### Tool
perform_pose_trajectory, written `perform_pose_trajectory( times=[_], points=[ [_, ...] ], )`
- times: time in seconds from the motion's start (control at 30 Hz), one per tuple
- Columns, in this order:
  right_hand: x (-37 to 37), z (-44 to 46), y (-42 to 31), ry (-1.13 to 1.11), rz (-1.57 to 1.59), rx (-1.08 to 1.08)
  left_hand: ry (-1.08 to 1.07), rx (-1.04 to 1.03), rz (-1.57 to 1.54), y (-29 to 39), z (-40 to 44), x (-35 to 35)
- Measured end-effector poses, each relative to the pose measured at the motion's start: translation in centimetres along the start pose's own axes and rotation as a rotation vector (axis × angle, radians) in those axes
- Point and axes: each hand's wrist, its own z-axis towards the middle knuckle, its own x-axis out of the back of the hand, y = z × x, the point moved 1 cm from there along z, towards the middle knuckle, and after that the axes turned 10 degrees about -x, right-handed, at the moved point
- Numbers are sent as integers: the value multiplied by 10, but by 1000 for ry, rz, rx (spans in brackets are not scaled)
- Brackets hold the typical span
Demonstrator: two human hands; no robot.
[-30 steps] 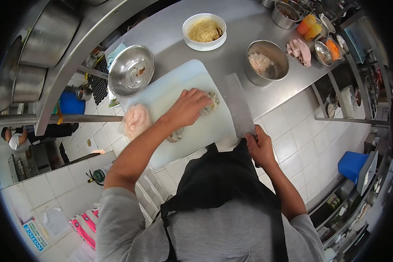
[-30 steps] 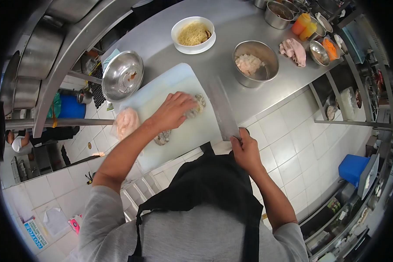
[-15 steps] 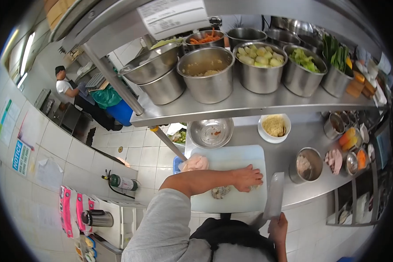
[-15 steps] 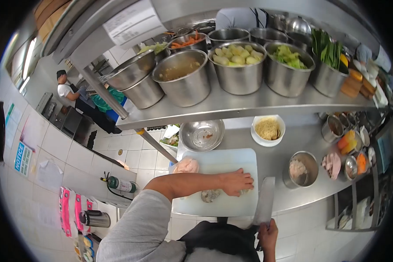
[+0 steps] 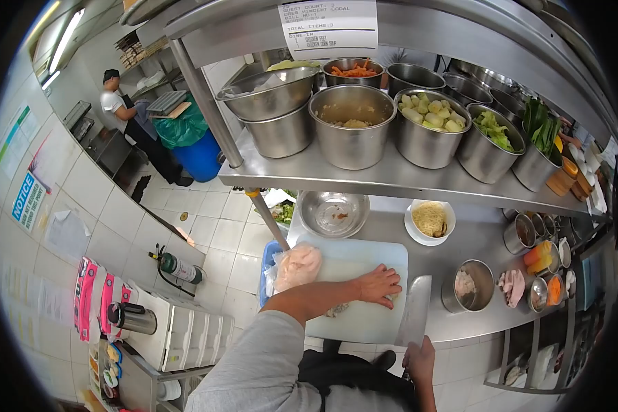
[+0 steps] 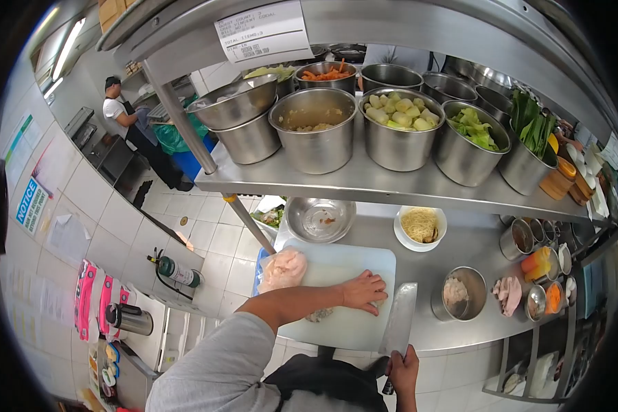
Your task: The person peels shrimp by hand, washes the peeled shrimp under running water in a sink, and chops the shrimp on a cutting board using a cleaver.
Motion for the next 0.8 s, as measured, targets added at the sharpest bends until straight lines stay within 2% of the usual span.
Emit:
perform_pose_trajectory(
  times=[0.1,0.4,0.53,0.63,0.8],
  points=[
    [3,1,-5,10,-13,-11,31,120,-20,18,-6,3],
    [18,5,-9,10,-66,-31,205,795,23,103,-8,-8],
    [19,13,-6,35,-216,-65,255,860,9,112,-12,4],
    [21,28,8,119,-583,228,267,860,-12,115,-17,8],
    [3,24,-8,169,-802,238,186,927,-109,124,-21,12]
  ],
)
